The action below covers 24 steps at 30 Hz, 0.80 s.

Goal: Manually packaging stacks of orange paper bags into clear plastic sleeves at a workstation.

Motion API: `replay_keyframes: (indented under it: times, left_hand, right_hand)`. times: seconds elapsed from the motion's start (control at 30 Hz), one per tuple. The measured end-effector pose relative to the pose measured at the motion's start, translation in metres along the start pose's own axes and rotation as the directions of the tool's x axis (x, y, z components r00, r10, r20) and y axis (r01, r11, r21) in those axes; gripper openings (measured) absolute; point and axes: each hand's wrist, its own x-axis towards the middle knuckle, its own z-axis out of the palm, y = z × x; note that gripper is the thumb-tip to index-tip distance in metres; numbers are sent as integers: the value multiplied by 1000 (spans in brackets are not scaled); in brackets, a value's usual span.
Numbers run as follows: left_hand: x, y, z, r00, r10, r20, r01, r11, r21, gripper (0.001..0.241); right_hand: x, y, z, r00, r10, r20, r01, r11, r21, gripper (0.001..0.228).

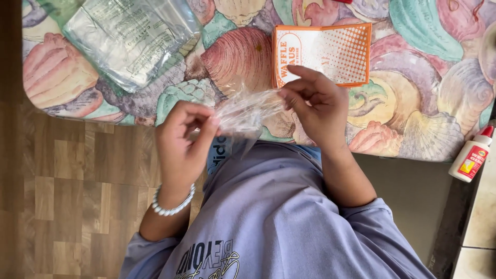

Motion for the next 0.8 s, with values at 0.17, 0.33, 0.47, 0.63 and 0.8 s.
replay_keyframes:
  times: [0.17, 0.33, 0.47, 0.63, 0.8]
  left_hand:
    - [-13, 23, -28, 989, -5, 146, -12, 993, 115, 18]
    - [-18, 15, -14, 990, 141, 15, -139, 950, 280, 13]
    - [-17, 22, -7, 987, 153, 49, -160, 939, 306, 14]
    - [32, 17, -28, 832, 376, 408, -493, 838, 234, 80]
    - [62, 11, -23, 582, 397, 710, -220, 917, -332, 16]
  right_hand:
    - [15, -16, -1, 980, -133, 146, 134, 991, 1, 47]
    - [-9, -53, -10, 896, -410, 172, 436, 886, -160, 92]
    - [-31, -74, 32, 766, -321, 558, 615, 618, -489, 80]
    - [-6, -53, 41, 664, -336, 668, 448, 894, 5, 14]
    - [7, -82, 13, 592, -365, 718, 259, 930, 259, 13]
